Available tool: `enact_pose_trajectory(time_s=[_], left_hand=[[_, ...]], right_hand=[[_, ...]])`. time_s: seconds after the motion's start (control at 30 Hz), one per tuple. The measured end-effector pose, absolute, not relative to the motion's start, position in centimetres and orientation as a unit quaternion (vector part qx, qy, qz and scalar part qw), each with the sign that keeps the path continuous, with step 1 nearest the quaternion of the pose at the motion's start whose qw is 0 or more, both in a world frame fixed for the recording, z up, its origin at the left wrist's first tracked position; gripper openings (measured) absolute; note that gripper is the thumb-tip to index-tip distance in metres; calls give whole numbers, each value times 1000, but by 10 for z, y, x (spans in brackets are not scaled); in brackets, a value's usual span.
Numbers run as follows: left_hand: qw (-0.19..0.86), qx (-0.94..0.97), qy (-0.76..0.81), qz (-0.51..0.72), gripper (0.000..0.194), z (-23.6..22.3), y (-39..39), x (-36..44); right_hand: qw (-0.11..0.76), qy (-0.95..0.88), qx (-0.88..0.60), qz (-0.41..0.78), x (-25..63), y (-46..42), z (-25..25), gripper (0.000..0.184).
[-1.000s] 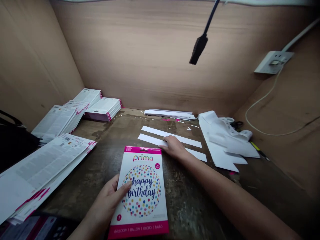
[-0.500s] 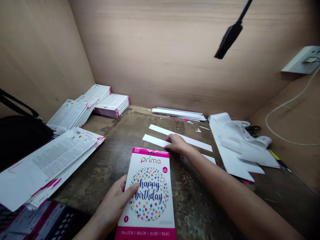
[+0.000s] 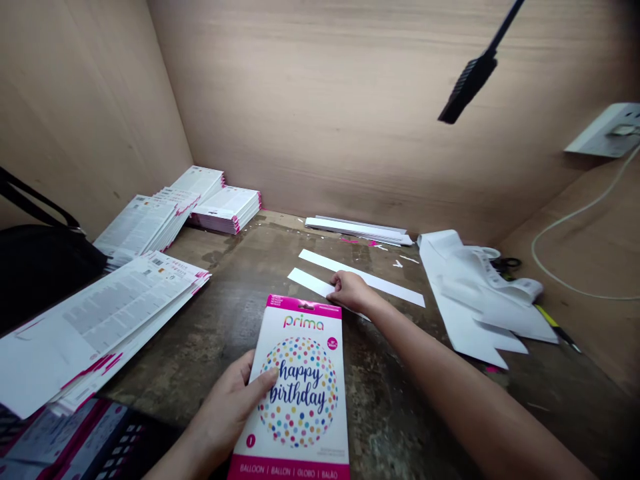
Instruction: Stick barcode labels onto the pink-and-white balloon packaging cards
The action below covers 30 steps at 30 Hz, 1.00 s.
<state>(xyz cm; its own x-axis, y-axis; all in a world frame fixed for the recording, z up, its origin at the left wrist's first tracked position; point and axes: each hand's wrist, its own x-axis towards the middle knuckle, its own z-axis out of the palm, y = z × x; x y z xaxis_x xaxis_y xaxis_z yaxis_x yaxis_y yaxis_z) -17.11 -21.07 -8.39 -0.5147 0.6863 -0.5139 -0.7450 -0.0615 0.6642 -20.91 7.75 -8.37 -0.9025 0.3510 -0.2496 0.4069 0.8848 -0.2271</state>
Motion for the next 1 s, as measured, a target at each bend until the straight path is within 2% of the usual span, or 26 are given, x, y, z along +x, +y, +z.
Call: enact_pose_trajectory(time_s=[0.13, 0.3, 0.5, 0.63, 0.7, 0.8, 0.87, 1.0], left_hand=[[491, -34, 478, 728, 69, -82, -211, -171], [489, -31, 473, 732, 71, -86, -213, -171], [492, -27, 468, 734, 70, -91, -215, -170], [488, -21, 471, 734, 67, -90, -216, -171], [490, -21, 466, 736, 64, -90, -216, -171], [495, -19, 458, 738, 57, -89, -216, -171], [496, -17, 454, 740, 54, -89, -217, -171], [493, -26, 454, 741, 56, -90, -217, -170]], right_hand=[[95, 966, 203, -132, -208, 74, -81, 23], [47, 963, 246, -96, -205, 61, -70, 35], [98, 956, 247, -126, -206, 52, -69, 24], [92, 958, 227, -152, -203, 56, -77, 23], [60, 964, 202, -161, -200, 56, -81, 28], [14, 974, 132, -182, -194, 53, -87, 50], [6, 975, 93, -201, -189, 49, -91, 55], [-16, 970, 78, -228, -184, 42, -94, 32]])
